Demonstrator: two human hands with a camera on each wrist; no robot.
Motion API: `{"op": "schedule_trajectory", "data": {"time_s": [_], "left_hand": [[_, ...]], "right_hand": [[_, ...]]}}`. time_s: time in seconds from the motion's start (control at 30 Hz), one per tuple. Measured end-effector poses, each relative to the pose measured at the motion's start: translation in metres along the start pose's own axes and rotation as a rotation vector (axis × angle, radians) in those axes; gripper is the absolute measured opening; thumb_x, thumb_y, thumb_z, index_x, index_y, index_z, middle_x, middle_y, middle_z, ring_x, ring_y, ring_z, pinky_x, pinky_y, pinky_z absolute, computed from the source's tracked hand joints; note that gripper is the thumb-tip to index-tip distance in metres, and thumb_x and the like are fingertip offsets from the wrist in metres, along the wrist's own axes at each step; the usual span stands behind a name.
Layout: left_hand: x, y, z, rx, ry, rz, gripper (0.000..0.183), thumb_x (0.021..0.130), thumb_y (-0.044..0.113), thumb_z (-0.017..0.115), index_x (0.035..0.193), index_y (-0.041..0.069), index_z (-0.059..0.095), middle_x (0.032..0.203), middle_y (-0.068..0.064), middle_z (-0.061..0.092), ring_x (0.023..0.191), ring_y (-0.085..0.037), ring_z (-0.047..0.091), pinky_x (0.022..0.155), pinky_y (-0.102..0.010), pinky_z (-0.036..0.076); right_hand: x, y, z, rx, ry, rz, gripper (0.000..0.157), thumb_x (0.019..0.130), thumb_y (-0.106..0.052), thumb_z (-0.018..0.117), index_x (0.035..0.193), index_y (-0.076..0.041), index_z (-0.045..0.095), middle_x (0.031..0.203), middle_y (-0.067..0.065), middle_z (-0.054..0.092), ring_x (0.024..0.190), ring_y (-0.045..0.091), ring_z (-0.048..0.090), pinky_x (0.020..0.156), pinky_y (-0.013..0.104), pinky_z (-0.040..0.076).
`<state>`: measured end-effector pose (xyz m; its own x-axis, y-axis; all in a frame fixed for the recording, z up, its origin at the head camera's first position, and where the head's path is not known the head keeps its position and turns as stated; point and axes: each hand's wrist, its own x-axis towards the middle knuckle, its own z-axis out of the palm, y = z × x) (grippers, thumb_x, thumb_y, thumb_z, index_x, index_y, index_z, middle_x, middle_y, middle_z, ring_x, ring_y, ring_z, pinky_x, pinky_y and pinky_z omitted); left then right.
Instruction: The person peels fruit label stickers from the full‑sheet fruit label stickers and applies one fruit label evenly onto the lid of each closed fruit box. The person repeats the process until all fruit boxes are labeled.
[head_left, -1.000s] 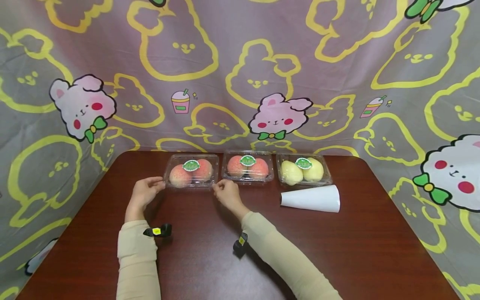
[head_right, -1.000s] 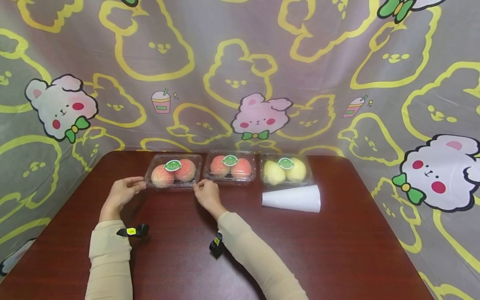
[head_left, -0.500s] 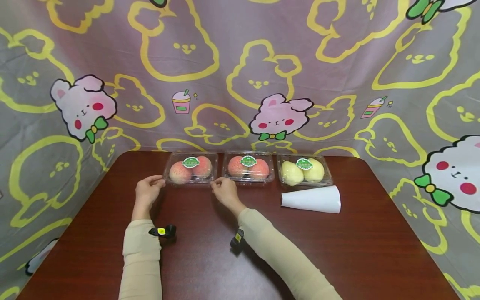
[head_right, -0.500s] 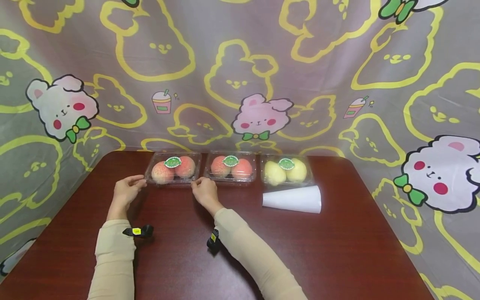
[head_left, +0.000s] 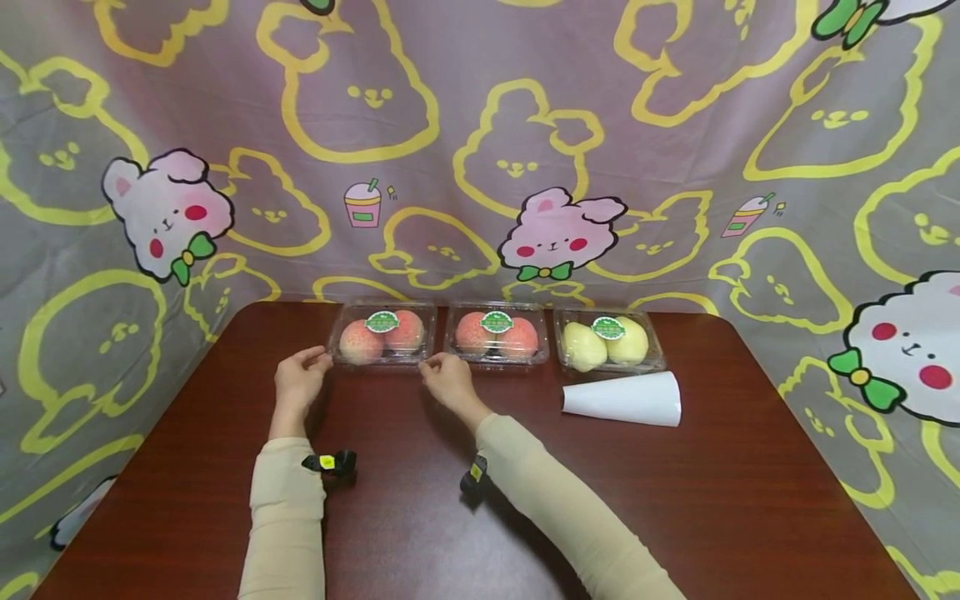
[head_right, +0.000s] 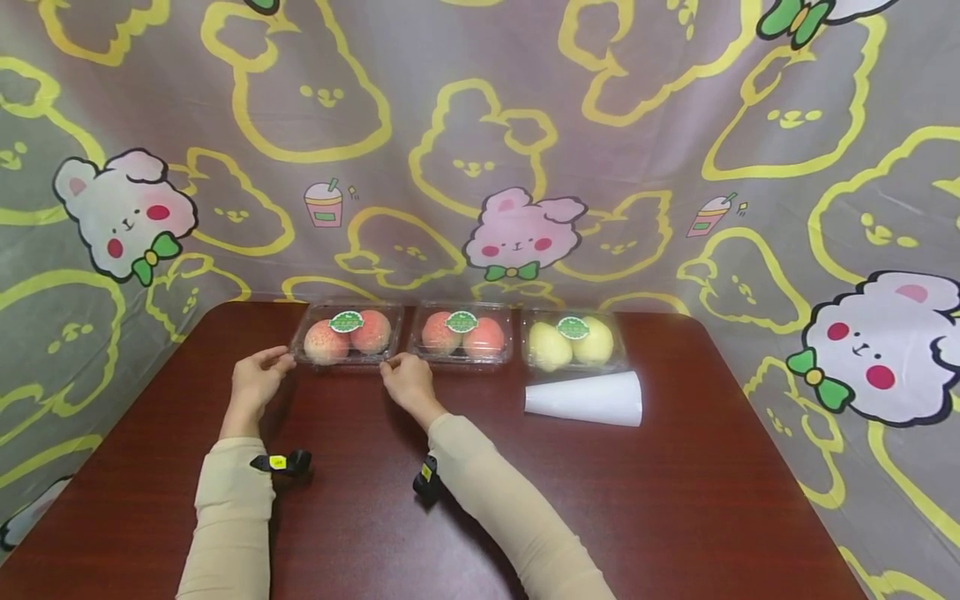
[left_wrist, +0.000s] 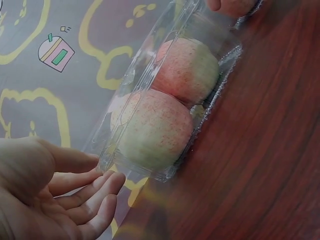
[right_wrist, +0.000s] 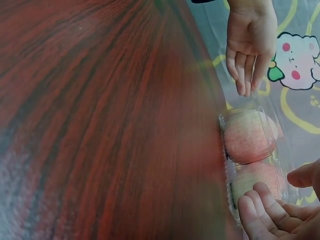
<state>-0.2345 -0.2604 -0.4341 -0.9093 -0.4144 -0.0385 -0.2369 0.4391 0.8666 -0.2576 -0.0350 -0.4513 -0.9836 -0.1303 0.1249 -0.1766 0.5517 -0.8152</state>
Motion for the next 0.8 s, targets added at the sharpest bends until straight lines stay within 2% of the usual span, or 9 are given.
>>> {"op": "schedule_trajectory", "data": {"time_s": [0.13, 0.27, 0.4, 0.53, 0.63, 0.8], "left_hand": [[0.000, 0.000, 0.000, -0.014, -0.002, -0.002, 0.040, 0.099, 0.014, 0.050, 0.136, -0.002, 0.050, 0.133, -0.026, 0.057, 0.122, -0.034, 0.057, 0.098, -0.042, 0.048], [0.000, 0.001, 0.000, -0.005, -0.001, 0.002, 0.040, 0.099, 0.014, 0.050, 0.136, -0.002, 0.051, 0.133, -0.026, 0.058, 0.122, -0.034, 0.058, 0.095, -0.038, 0.048], [-0.001, 0.002, -0.001, 0.052, 0.022, 0.026, 0.039, 0.099, 0.016, 0.050, 0.133, -0.002, 0.053, 0.131, -0.027, 0.058, 0.119, -0.037, 0.059, 0.094, -0.044, 0.049], [-0.006, 0.004, -0.002, 0.150, 0.083, 0.109, 0.037, 0.098, 0.015, 0.050, 0.129, -0.004, 0.056, 0.126, -0.029, 0.060, 0.112, -0.041, 0.060, 0.092, -0.050, 0.049], [-0.012, 0.012, -0.002, 0.188, 0.122, 0.176, 0.035, 0.097, 0.013, 0.050, 0.126, -0.006, 0.058, 0.120, -0.031, 0.063, 0.107, -0.042, 0.062, 0.088, -0.051, 0.050], [-0.019, 0.030, 0.011, 0.198, 0.156, 0.302, 0.031, 0.095, 0.009, 0.052, 0.120, -0.007, 0.061, 0.113, -0.030, 0.065, 0.100, -0.040, 0.065, 0.085, -0.050, 0.051]], "right_hand": [[0.001, -0.001, 0.000, -0.003, -0.007, 0.003, 0.025, 0.091, -0.019, 0.061, 0.099, 0.002, 0.070, 0.078, 0.014, 0.075, 0.071, 0.022, 0.071, 0.069, 0.027, 0.053], [0.003, 0.001, 0.001, 0.008, -0.007, 0.000, 0.024, 0.091, -0.018, 0.061, 0.100, 0.002, 0.071, 0.078, 0.014, 0.075, 0.072, 0.023, 0.072, 0.069, 0.026, 0.052], [0.003, 0.004, -0.002, 0.027, -0.005, -0.010, 0.024, 0.090, -0.017, 0.062, 0.100, 0.003, 0.071, 0.079, 0.015, 0.075, 0.069, 0.021, 0.071, 0.064, 0.021, 0.051], [-0.001, 0.008, -0.009, 0.060, -0.006, -0.032, 0.023, 0.089, -0.015, 0.063, 0.099, 0.005, 0.070, 0.078, 0.017, 0.074, 0.059, 0.015, 0.066, 0.055, 0.017, 0.047], [-0.004, 0.009, -0.018, 0.097, -0.021, -0.051, 0.022, 0.090, -0.012, 0.061, 0.099, 0.006, 0.069, 0.079, 0.020, 0.073, 0.057, 0.011, 0.062, 0.053, 0.015, 0.046], [-0.005, 0.010, -0.042, 0.098, 0.009, -0.123, 0.021, 0.092, -0.010, 0.059, 0.100, 0.007, 0.068, 0.081, 0.022, 0.072, 0.065, 0.020, 0.068, 0.056, 0.017, 0.048]]}}
